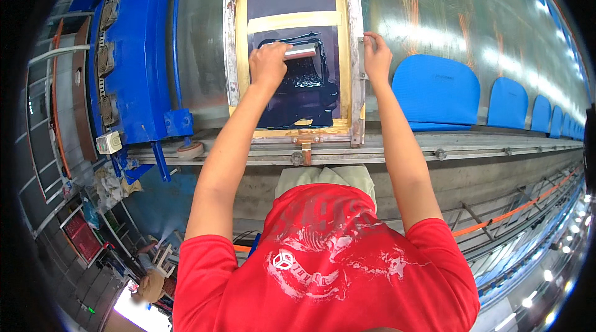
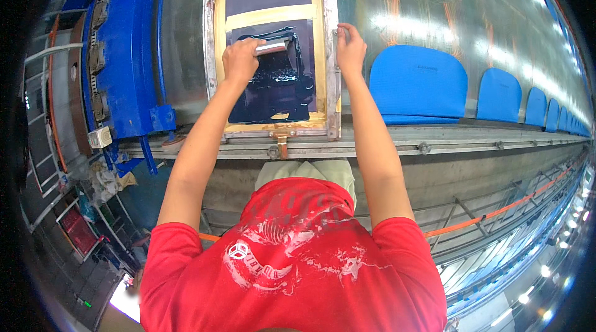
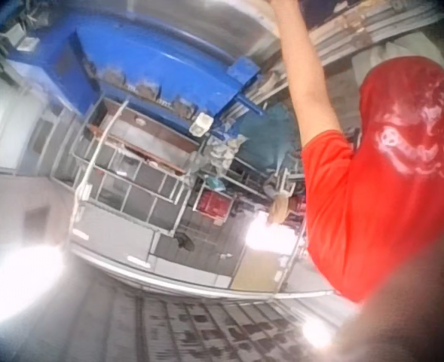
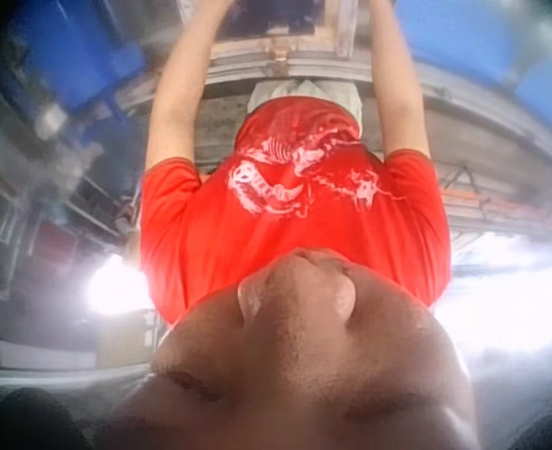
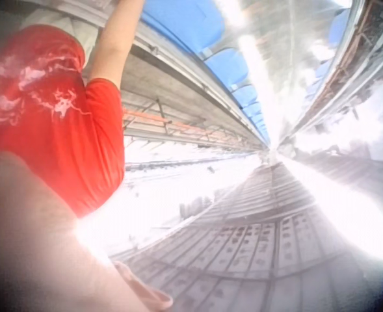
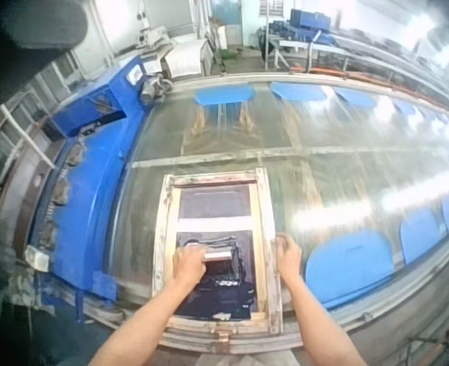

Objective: The person holds a screen printing frame and uses a squeegee to spread dark ink across the mesh. The person repeatedly pulls the squeegee across the screen to distribute the ink evenly, then briefly repositions the frame before continuing the process.

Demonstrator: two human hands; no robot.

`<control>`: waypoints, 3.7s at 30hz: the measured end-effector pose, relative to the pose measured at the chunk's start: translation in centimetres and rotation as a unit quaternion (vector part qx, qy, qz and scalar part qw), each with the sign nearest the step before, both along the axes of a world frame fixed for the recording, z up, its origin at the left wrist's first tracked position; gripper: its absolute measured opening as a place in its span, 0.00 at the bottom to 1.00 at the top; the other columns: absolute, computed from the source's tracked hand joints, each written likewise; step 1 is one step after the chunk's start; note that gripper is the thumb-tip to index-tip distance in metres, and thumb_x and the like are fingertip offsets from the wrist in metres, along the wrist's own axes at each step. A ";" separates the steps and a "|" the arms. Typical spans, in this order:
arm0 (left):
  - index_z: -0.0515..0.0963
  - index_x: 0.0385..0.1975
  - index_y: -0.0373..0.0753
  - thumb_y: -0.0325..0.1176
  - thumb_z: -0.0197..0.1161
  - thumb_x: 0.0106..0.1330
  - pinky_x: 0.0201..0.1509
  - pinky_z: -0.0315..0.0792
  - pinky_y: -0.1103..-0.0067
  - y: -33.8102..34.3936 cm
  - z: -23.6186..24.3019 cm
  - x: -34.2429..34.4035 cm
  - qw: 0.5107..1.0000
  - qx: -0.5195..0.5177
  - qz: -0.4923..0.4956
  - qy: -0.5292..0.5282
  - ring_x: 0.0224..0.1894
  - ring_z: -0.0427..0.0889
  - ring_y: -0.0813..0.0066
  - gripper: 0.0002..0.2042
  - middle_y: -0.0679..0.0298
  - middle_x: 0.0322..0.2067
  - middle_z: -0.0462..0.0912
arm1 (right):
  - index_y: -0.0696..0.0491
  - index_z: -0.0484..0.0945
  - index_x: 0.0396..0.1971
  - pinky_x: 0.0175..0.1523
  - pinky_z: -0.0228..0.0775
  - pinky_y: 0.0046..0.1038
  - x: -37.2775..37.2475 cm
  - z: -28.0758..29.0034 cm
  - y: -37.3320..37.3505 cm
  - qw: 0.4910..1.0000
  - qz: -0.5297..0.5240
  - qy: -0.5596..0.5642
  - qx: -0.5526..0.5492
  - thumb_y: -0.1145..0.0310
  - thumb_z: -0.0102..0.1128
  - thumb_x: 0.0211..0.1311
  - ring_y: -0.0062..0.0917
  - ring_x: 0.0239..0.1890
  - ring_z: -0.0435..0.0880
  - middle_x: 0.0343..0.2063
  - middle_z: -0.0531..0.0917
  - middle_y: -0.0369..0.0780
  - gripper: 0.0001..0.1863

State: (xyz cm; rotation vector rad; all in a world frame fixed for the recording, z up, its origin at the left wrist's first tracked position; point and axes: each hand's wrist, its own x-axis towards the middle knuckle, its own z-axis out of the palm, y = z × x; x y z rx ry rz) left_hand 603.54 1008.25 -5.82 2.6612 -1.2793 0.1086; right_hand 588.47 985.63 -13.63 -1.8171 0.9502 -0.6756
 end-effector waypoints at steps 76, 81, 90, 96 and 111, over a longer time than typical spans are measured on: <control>0.80 0.36 0.36 0.57 0.73 0.60 0.23 0.49 0.81 95.8 3.0 -19.6 0.432 -0.702 0.556 0.103 0.21 0.56 0.88 0.25 0.80 0.21 0.64 | 0.49 0.75 0.32 0.21 0.44 0.16 23.7 12.1 85.4 0.724 0.527 -0.213 0.391 0.57 0.59 0.73 0.06 0.17 0.55 0.19 0.64 0.24 0.13; 0.81 0.45 0.33 0.57 0.73 0.60 0.28 0.67 0.80 108.4 -5.8 -19.2 0.343 -0.706 0.618 0.043 0.26 0.74 0.83 0.29 0.70 0.29 0.78 | 0.50 0.78 0.24 0.25 0.47 0.20 29.5 6.8 104.4 0.700 0.625 -0.171 0.301 0.55 0.62 0.71 0.09 0.20 0.59 0.18 0.68 0.24 0.17; 0.78 0.49 0.35 0.55 0.67 0.67 0.39 0.78 0.73 113.5 -18.2 -19.4 0.175 -0.775 0.606 -0.044 0.37 0.82 0.73 0.27 0.64 0.37 0.82 | 0.55 0.81 0.21 0.23 0.48 0.21 36.3 -2.3 125.0 0.597 0.715 -0.126 0.343 0.57 0.64 0.69 0.09 0.19 0.62 0.18 0.73 0.28 0.19; 0.76 0.52 0.33 0.54 0.65 0.68 0.41 0.79 0.72 113.3 -13.0 -18.3 0.213 -0.803 0.556 -0.024 0.39 0.83 0.71 0.27 0.63 0.40 0.82 | 0.55 0.86 0.30 0.29 0.57 0.26 38.6 3.8 125.9 0.590 0.799 -0.023 0.115 0.50 0.60 0.70 0.16 0.24 0.67 0.18 0.74 0.30 0.22; 0.76 0.54 0.30 0.50 0.70 0.65 0.49 0.77 0.69 127.9 -16.9 -21.8 0.451 -0.685 0.519 0.241 0.44 0.83 0.67 0.29 0.58 0.45 0.83 | 0.56 0.86 0.32 0.40 0.67 0.23 12.2 -1.4 111.4 0.851 0.491 -0.074 0.169 0.57 0.61 0.70 0.14 0.32 0.74 0.26 0.82 0.30 0.16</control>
